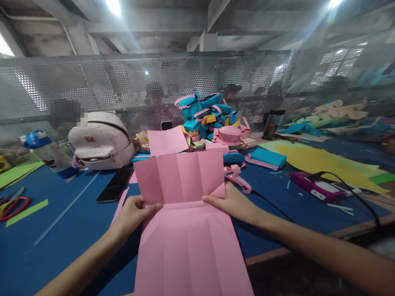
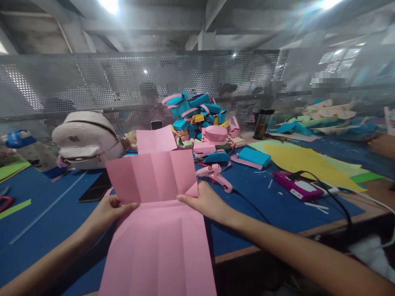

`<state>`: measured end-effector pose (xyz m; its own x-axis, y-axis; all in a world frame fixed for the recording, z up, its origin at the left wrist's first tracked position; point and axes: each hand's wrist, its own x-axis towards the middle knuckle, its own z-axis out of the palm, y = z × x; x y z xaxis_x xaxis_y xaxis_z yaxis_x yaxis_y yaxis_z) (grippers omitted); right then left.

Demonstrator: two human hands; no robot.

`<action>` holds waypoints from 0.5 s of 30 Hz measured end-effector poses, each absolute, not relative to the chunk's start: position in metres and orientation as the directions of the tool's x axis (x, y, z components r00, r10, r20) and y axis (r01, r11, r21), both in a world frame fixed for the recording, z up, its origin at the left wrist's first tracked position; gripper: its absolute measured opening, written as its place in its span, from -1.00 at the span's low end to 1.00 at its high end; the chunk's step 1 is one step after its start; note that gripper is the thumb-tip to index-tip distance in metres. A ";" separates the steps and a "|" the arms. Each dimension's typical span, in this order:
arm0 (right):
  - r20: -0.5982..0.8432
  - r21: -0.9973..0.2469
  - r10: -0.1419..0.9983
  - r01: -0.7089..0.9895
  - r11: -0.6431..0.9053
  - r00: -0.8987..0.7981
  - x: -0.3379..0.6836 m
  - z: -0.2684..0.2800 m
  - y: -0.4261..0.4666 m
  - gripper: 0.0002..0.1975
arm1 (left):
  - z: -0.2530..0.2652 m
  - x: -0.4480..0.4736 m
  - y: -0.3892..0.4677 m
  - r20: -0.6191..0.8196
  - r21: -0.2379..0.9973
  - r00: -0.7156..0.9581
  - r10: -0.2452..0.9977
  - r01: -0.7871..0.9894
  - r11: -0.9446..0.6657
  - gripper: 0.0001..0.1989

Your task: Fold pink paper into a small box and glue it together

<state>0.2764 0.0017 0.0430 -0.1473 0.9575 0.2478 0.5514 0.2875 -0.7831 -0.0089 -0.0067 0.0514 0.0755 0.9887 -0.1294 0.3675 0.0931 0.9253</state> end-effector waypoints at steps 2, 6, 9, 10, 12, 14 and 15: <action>0.254 -0.770 0.957 0.569 0.288 -0.140 0.277 0.044 0.001 -0.66 | 0.052 -0.009 -0.007 -0.120 0.923 0.069 0.990 0.375 0.086 -0.64; 0.275 -0.741 0.945 0.587 0.326 -0.177 0.276 0.048 -0.001 -0.69 | 0.053 -0.008 -0.007 -0.052 0.909 0.068 0.996 0.415 0.019 -0.71; 0.303 -0.733 0.930 0.573 0.366 -0.206 0.275 0.051 -0.003 -0.71 | 0.056 -0.009 -0.005 -0.014 0.893 0.070 0.997 0.450 -0.019 -0.75; 0.318 -0.736 0.922 0.556 0.386 -0.219 0.275 0.052 -0.003 -0.72 | 0.058 -0.009 -0.005 -0.006 0.891 0.066 0.998 0.453 -0.025 -0.76; 0.352 -0.747 0.903 0.508 0.429 -0.246 0.274 0.053 -0.003 -0.73 | 0.063 -0.009 -0.004 0.009 0.899 0.052 0.999 0.437 -0.031 -0.78; 0.365 -0.751 0.889 0.477 0.456 -0.275 0.274 0.054 -0.003 -0.72 | 0.066 -0.010 -0.004 0.015 0.910 0.042 0.999 0.414 -0.031 -0.78; 0.356 -0.749 0.889 0.481 0.455 -0.287 0.274 0.054 -0.002 -0.72 | 0.067 -0.010 -0.004 0.013 0.911 0.038 0.999 0.411 -0.028 -0.78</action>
<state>0.2738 -0.0022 0.0537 -0.2869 0.8893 0.3562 0.4808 0.4553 -0.7494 -0.0103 -0.0038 0.0666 0.0382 0.9992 0.0132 0.4108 -0.0277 0.9113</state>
